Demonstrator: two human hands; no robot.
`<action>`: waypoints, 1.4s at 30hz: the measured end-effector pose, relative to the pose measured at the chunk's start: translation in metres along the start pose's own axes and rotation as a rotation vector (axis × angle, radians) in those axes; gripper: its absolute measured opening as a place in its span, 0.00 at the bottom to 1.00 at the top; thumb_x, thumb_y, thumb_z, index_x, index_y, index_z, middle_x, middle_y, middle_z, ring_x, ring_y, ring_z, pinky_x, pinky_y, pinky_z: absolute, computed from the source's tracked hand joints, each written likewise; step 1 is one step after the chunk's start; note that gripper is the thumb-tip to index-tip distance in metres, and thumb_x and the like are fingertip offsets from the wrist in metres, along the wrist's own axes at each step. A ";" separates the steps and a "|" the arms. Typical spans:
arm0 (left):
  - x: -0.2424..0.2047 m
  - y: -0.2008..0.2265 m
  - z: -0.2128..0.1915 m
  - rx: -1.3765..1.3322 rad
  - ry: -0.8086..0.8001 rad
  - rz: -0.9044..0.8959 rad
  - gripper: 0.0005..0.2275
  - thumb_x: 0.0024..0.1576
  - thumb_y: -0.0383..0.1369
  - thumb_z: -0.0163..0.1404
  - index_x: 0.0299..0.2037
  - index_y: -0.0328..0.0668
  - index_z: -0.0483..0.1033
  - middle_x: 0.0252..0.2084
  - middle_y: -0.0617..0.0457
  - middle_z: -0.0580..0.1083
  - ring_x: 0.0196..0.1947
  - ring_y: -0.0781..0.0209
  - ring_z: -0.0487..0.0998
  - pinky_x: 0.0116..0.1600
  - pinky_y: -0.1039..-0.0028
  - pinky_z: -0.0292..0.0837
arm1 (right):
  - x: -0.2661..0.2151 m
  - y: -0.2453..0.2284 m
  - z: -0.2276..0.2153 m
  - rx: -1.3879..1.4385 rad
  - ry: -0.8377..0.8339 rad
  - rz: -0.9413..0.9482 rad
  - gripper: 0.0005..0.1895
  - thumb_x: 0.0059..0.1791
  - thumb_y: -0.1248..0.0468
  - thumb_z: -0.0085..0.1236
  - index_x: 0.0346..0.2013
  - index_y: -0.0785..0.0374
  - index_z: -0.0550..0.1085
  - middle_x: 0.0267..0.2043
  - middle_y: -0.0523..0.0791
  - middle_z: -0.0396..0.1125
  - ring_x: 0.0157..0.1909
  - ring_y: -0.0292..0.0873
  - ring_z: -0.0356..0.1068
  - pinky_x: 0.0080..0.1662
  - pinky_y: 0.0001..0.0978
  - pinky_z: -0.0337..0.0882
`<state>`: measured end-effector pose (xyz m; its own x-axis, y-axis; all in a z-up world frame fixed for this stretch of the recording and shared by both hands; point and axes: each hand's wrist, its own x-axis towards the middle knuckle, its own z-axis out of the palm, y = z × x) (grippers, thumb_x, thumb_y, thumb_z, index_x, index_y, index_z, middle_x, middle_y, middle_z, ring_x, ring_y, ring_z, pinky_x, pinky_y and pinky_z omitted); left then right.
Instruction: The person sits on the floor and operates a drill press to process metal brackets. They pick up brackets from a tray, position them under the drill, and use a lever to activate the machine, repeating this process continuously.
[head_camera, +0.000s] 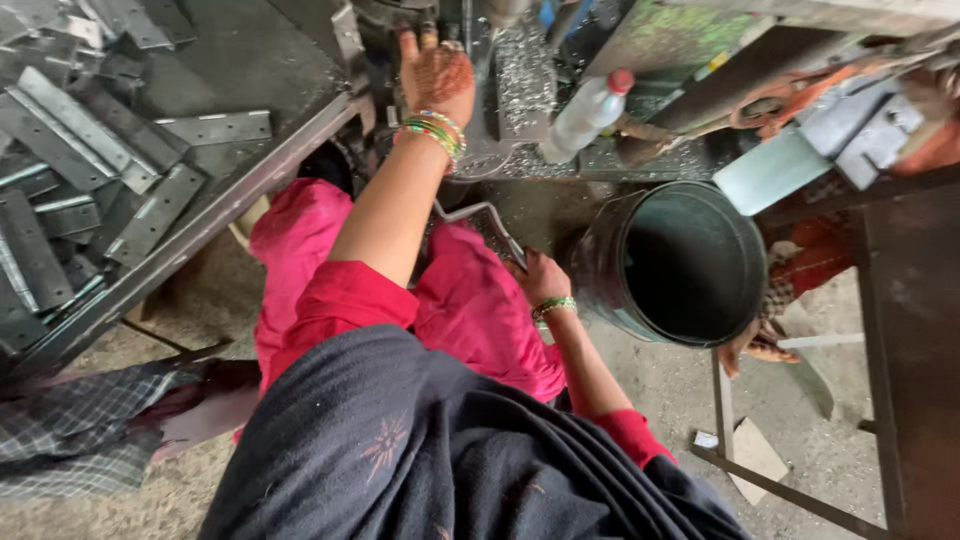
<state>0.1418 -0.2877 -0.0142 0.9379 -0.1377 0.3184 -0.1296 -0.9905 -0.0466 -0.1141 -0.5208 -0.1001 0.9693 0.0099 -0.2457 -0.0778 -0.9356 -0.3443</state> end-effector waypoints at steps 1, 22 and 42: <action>0.001 0.007 0.003 -0.018 -0.013 0.000 0.13 0.63 0.35 0.45 0.51 0.40 0.80 0.54 0.45 0.78 0.67 0.44 0.67 0.67 0.43 0.51 | -0.001 -0.006 -0.019 -0.011 -0.036 0.035 0.25 0.51 0.40 0.54 0.48 0.57 0.75 0.40 0.55 0.75 0.43 0.60 0.76 0.44 0.53 0.74; -0.046 0.096 -0.053 0.151 0.143 -0.167 0.07 0.64 0.26 0.52 0.50 0.39 0.79 0.48 0.43 0.78 0.47 0.54 0.74 0.55 0.59 0.60 | -0.012 -0.053 -0.092 -0.172 0.039 -0.081 0.23 0.51 0.42 0.55 0.42 0.57 0.76 0.37 0.54 0.75 0.43 0.59 0.75 0.42 0.54 0.73; -0.099 0.027 -0.074 -0.127 -0.043 0.033 0.17 0.60 0.40 0.46 0.47 0.39 0.83 0.56 0.45 0.77 0.69 0.41 0.63 0.70 0.34 0.31 | 0.001 -0.008 -0.014 0.109 0.003 -0.034 0.28 0.49 0.40 0.53 0.46 0.61 0.76 0.41 0.59 0.74 0.46 0.64 0.73 0.45 0.55 0.73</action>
<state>0.0219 -0.3012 0.0233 0.9451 -0.1722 0.2776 -0.1973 -0.9782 0.0646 -0.1090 -0.5183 -0.0848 0.9724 0.0396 -0.2299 -0.0699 -0.8908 -0.4489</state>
